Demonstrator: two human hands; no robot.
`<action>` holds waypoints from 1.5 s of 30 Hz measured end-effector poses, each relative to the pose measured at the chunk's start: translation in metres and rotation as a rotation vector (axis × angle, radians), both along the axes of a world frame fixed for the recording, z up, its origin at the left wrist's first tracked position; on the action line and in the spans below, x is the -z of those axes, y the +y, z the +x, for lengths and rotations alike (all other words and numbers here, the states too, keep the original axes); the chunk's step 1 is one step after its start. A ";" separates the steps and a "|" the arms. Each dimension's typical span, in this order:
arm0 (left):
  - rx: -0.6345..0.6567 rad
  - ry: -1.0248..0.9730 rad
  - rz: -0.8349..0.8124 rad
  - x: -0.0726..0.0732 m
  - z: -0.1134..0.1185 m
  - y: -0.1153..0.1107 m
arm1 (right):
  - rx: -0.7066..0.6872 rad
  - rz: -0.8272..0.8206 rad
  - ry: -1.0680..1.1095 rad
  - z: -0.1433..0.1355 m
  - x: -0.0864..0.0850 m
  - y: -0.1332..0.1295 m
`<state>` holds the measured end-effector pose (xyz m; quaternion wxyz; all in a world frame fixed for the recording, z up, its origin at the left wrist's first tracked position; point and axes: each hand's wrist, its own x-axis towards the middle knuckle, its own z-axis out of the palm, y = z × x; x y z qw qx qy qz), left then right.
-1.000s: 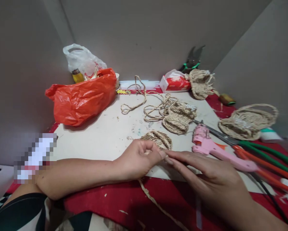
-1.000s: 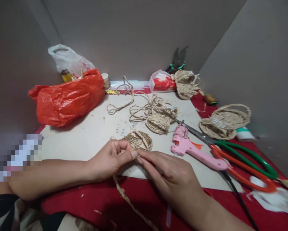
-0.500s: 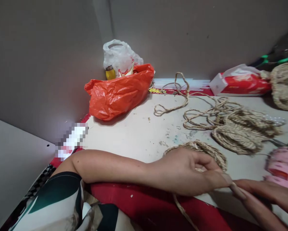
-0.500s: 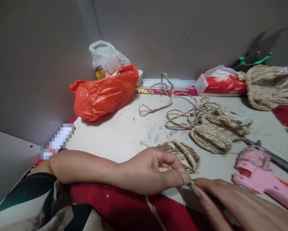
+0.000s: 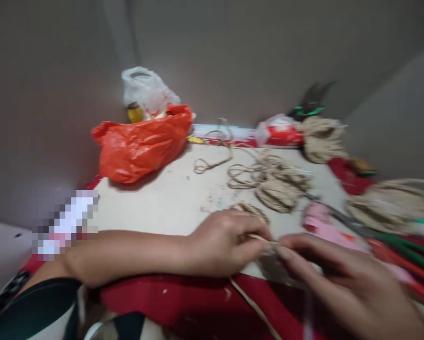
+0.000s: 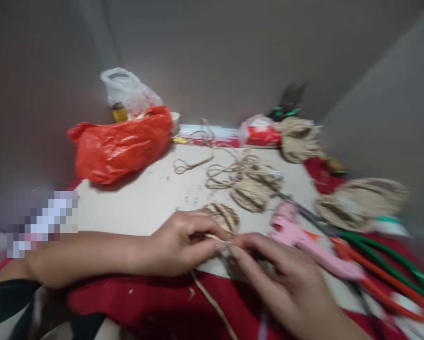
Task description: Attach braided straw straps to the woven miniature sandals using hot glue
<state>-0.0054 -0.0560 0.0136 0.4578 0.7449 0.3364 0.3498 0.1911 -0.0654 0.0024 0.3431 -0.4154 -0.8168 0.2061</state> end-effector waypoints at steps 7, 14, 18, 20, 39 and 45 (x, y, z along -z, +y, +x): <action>-0.107 0.063 -0.058 -0.009 0.004 0.003 | -0.038 -0.389 0.208 -0.003 -0.014 0.002; -0.082 0.014 -0.308 -0.008 0.007 -0.001 | -0.086 -0.407 0.198 0.007 -0.029 -0.008; -0.128 -0.012 -0.329 -0.011 0.004 0.006 | 0.207 -0.100 0.048 0.051 -0.033 -0.009; -0.155 -0.035 -0.349 -0.012 0.003 0.010 | 0.408 -0.084 -0.020 0.081 -0.030 -0.010; -0.188 -0.228 -0.478 0.004 0.002 0.021 | 0.451 0.025 -0.594 0.075 0.015 0.005; -0.209 -0.291 -0.500 0.006 0.003 0.025 | 0.458 0.053 -0.499 0.087 0.017 0.004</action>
